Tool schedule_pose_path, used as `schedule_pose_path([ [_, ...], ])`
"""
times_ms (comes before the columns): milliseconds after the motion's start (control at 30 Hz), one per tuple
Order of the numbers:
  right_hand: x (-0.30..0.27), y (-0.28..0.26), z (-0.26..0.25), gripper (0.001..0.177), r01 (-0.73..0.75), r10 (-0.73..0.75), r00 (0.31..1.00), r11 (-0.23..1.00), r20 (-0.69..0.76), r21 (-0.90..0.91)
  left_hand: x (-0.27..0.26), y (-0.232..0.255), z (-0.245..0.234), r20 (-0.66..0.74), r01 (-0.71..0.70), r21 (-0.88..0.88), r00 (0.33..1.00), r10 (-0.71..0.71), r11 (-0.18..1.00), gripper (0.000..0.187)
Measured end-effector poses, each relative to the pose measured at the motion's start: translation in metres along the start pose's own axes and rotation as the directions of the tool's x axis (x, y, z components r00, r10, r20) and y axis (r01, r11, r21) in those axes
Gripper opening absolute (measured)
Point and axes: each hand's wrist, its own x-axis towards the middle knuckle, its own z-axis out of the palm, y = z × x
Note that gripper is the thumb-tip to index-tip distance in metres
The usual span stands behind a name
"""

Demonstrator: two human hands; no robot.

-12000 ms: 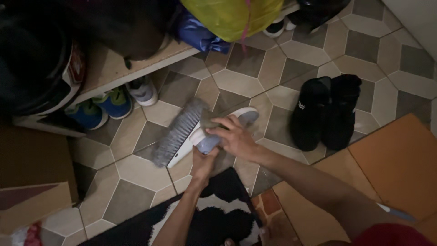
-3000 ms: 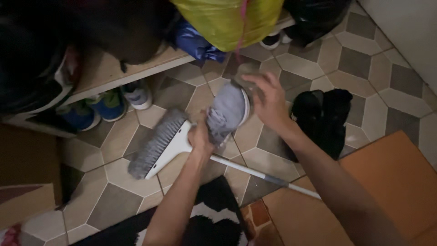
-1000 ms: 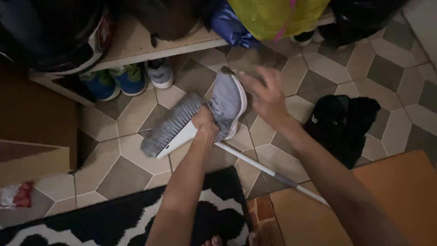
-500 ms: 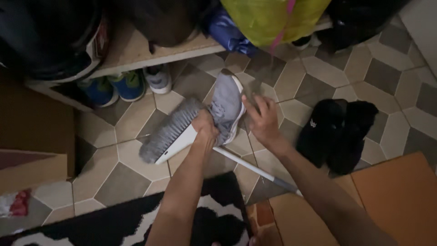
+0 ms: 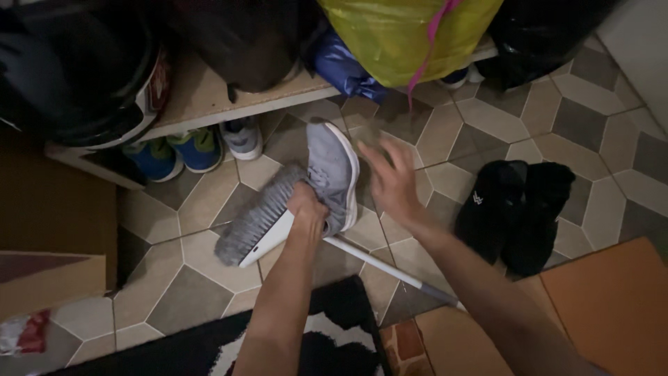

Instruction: The person cleans a pair of grey shoes and a pair of black shoes by hand using a cloth.

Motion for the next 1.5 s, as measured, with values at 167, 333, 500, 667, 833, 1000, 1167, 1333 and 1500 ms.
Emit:
schedule_pose_path([
  [167, 0.021, -0.017, 0.017, 0.062, -0.004, 0.000, 0.998, 0.998, 0.059, 0.056, 0.001, 0.000, 0.001, 0.019, 0.000, -0.004, 1.000, 0.000, 1.000, 0.045],
  [333, -0.012, -0.008, 0.028, 0.065, -0.063, 0.062, 0.998, 0.997, 0.009, 0.033, 0.003, -0.010, -0.008, 0.022, 0.009, -0.005, 1.000, -0.009, 1.000, 0.045],
  [500, -0.032, -0.002, 0.038, 0.064, -0.058, 0.059, 0.998, 0.995, -0.014, 0.083, 0.011, -0.004, -0.003, 0.049, 0.013, -0.005, 0.999, -0.013, 1.000, 0.045],
  [667, -0.052, 0.002, 0.045, 0.065, -0.017, 0.012, 0.998, 0.997, 0.068, 0.075, 0.016, -0.002, -0.014, 0.074, 0.027, -0.003, 0.997, -0.027, 1.000, 0.045],
  [833, -0.080, -0.011, 0.056, 0.068, 0.052, -0.070, 0.975, 0.995, 0.210, 0.090, 0.022, 0.004, -0.030, 0.094, 0.033, -0.015, 0.995, -0.031, 0.999, 0.045],
  [1000, -0.104, -0.007, 0.036, 0.071, 0.163, -0.166, 0.846, 0.985, 0.507, 0.050, 0.024, 0.003, -0.043, 0.093, 0.037, -0.020, 0.995, -0.035, 0.999, 0.044],
  [1167, -0.153, -0.001, 0.020, 0.054, 0.214, -0.144, 0.689, 0.977, 0.710, -0.009, 0.017, 0.000, -0.027, 0.116, 0.017, -0.010, 0.993, -0.016, 1.000, 0.044],
  [1333, -0.140, -0.007, -0.021, 0.049, -0.155, 0.126, 0.752, 0.988, 0.647, -0.012, 0.008, 0.002, 0.008, 0.156, -0.021, 0.022, 0.988, 0.017, 1.000, 0.044],
  [1500, -0.085, -0.039, -0.010, 0.086, -0.425, 0.249, 0.555, 0.905, 0.794, 0.013, -0.005, -0.016, 0.040, 0.219, -0.051, 0.101, 0.975, 0.028, 0.994, 0.045],
])
